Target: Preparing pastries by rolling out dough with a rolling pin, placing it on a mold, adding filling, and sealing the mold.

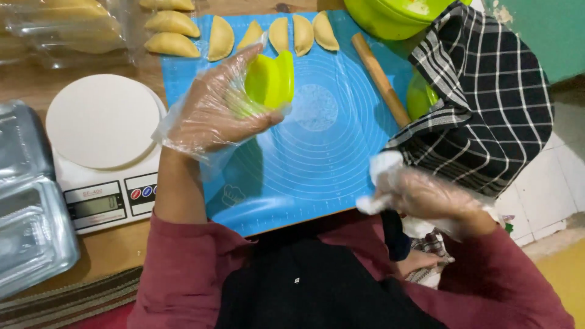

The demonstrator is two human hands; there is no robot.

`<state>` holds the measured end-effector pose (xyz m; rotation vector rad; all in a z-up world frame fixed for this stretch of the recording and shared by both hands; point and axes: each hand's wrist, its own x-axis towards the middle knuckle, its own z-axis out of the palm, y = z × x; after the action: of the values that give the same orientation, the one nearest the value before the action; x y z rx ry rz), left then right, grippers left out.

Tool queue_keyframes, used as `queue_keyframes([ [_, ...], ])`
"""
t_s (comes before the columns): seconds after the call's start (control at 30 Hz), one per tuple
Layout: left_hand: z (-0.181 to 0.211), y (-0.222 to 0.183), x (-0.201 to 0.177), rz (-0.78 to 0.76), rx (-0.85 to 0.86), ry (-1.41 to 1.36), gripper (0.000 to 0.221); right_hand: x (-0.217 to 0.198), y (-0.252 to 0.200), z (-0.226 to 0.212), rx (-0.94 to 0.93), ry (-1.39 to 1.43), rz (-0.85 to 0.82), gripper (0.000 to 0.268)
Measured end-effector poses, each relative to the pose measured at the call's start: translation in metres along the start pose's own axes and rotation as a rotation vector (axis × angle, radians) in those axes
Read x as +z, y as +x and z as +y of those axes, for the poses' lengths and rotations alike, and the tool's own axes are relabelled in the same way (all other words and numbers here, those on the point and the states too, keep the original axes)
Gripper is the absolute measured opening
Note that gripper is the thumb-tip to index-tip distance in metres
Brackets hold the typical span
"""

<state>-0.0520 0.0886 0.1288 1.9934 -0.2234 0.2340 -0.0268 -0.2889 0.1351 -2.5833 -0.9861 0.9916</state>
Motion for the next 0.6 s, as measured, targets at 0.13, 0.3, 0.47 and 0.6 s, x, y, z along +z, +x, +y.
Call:
queue_keyframes([
  [0.13, 0.0, 0.004, 0.002, -0.031, -0.022, 0.091, 0.089, -0.001, -0.036, 0.012, 0.183, 0.049, -0.297, 0.03],
  [0.3, 0.023, 0.002, 0.002, -0.032, -0.141, 0.031, 0.087, -0.022, 0.039, -0.009, 0.347, 0.517, 0.412, 0.017],
  [0.47, 0.013, 0.006, 0.001, -0.047, -0.137, 0.106, 0.089, 0.027, 0.133, 0.081, -0.171, -0.302, 1.197, 0.021],
  [0.6, 0.015, 0.004, 0.003, -0.069, -0.157, 0.109, 0.089, 0.077, 0.055, 0.097, 0.105, 0.006, 0.802, 0.038],
])
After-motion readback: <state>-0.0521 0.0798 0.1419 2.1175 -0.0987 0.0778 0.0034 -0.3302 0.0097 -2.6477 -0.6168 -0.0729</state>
